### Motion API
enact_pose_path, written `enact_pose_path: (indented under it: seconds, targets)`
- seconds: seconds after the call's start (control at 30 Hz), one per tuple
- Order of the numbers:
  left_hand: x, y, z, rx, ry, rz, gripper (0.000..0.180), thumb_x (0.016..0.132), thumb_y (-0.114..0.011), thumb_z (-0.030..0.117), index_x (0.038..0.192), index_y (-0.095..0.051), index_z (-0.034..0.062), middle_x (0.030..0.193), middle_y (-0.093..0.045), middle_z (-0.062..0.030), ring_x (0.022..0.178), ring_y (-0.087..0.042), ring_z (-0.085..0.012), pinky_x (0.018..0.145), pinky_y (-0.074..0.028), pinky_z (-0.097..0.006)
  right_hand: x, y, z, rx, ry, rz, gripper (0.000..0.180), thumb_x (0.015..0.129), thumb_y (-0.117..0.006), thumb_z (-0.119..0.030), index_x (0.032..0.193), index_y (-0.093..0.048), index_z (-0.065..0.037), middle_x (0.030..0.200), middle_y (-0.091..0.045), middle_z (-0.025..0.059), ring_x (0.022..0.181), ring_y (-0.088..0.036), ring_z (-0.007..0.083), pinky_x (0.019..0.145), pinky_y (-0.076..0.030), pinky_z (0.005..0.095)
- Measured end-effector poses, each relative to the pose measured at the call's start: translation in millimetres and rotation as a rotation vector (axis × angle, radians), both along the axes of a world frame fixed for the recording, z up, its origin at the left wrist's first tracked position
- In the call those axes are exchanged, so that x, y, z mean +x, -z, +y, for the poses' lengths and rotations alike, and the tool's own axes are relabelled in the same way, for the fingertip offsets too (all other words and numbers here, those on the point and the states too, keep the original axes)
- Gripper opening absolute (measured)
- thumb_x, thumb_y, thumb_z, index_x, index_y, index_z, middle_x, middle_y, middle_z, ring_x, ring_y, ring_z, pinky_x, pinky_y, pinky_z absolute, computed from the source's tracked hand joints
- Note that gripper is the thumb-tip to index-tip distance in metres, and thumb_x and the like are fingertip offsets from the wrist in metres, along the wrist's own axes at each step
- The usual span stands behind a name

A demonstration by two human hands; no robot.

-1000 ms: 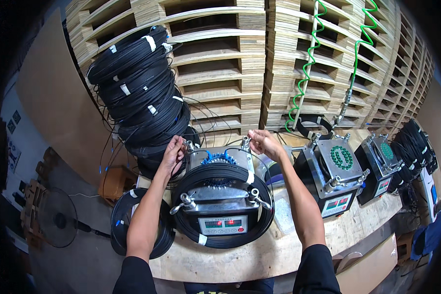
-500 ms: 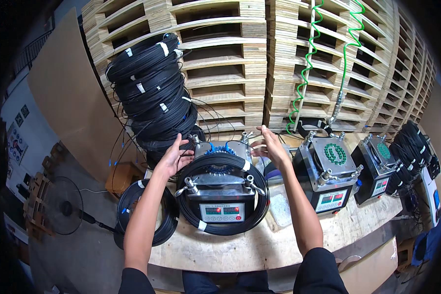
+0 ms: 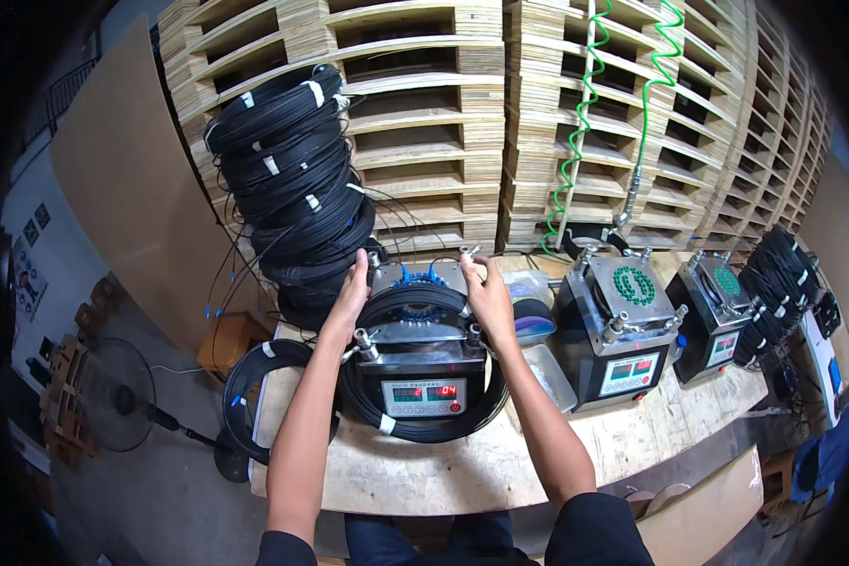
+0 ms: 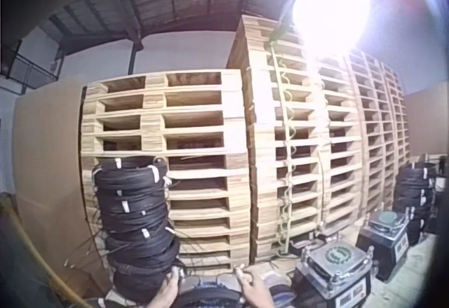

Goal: Insert cable ends into a machine for terminal processing and monitor the cycle.

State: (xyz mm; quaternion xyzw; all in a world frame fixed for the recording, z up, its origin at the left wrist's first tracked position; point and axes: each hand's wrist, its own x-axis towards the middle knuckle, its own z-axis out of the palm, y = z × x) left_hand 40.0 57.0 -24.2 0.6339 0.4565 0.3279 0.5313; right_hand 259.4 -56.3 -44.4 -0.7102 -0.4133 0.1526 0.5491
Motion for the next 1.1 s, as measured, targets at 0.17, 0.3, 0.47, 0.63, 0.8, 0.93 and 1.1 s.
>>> enact_pose_path:
  seconds: [0.17,0.3,0.47,0.63,0.8,0.93,1.1]
  targets:
    - [4,2,1,0.006,-0.061,-0.013,0.093,0.099,-0.026,0.078,0.156,-0.035,0.0055,0.159,-0.037,-0.0214,0.15,-0.032,-0.0329,0.121,-0.024,-0.042,17,18,13,0.191,0.0,-0.03,0.054,0.109,-0.042,-0.048,0.113,-0.06,0.003,0.084,-0.059,0.0105,0.071,-0.057,0.0163,0.068,-0.046,0.0331]
    - [-5,-2,0,-0.152,-0.131,-0.049,0.099,0.094,-0.029,0.084,0.147,-0.044,0.0028,0.135,-0.053,-0.013,0.117,-0.051,-0.025,0.107,-0.038,-0.039,10,15,20,0.12,-0.068,0.016,0.047,0.109,-0.043,-0.041,0.117,-0.058,0.003,0.107,-0.065,0.0302,0.104,-0.064,0.0436,0.092,-0.047,0.0473]
    - [4,-3,-5,-0.059,-0.072,-0.014,0.103,0.093,-0.028,0.085,0.155,-0.036,0.0028,0.149,-0.046,-0.017,0.129,-0.048,-0.0277,0.112,-0.035,-0.039,21,25,30,0.18,0.011,-0.153,0.039,0.108,-0.042,-0.034,0.117,-0.054,0.003,0.108,-0.064,0.0334,0.107,-0.06,0.0522,0.091,-0.047,0.0516]
    - [8,11,11,0.096,-0.07,0.055,0.092,0.098,-0.026,0.077,0.154,-0.04,0.0052,0.154,-0.044,-0.023,0.145,-0.039,-0.0356,0.118,-0.031,-0.043,21,23,27,0.083,0.066,-0.165,0.045,0.109,-0.037,-0.039,0.116,-0.055,0.001,0.109,-0.065,0.0323,0.109,-0.059,0.0522,0.09,-0.046,0.0528]
    - [11,12,12,0.107,-0.102,0.072,0.091,0.097,-0.026,0.078,0.15,-0.044,0.0057,0.149,-0.05,-0.0241,0.141,-0.044,-0.038,0.115,-0.034,-0.045,23,21,29,0.15,0.033,-0.145,0.053,0.11,-0.034,-0.044,0.115,-0.059,0.003,0.109,-0.066,0.0303,0.11,-0.061,0.0491,0.092,-0.046,0.0501]
    - [7,8,0,0.112,-0.147,0.099,0.093,0.094,-0.026,0.082,0.148,-0.045,0.0088,0.148,-0.051,-0.0243,0.139,-0.047,-0.0395,0.114,-0.036,-0.046,19,21,25,0.193,0.015,-0.117,0.059,0.111,-0.033,-0.045,0.116,-0.062,0.006,0.111,-0.068,0.0285,0.11,-0.063,0.0446,0.095,-0.047,0.0453]
    - [10,-1,-6,0.107,-0.132,0.128,0.092,0.094,-0.026,0.082,0.15,-0.042,0.0106,0.148,-0.051,-0.0241,0.139,-0.047,-0.0402,0.114,-0.035,-0.047,32,26,29,0.173,-0.003,-0.119,0.059,0.112,-0.034,-0.042,0.119,-0.064,0.008,0.114,-0.07,0.0237,0.109,-0.065,0.0327,0.096,-0.048,0.0382]
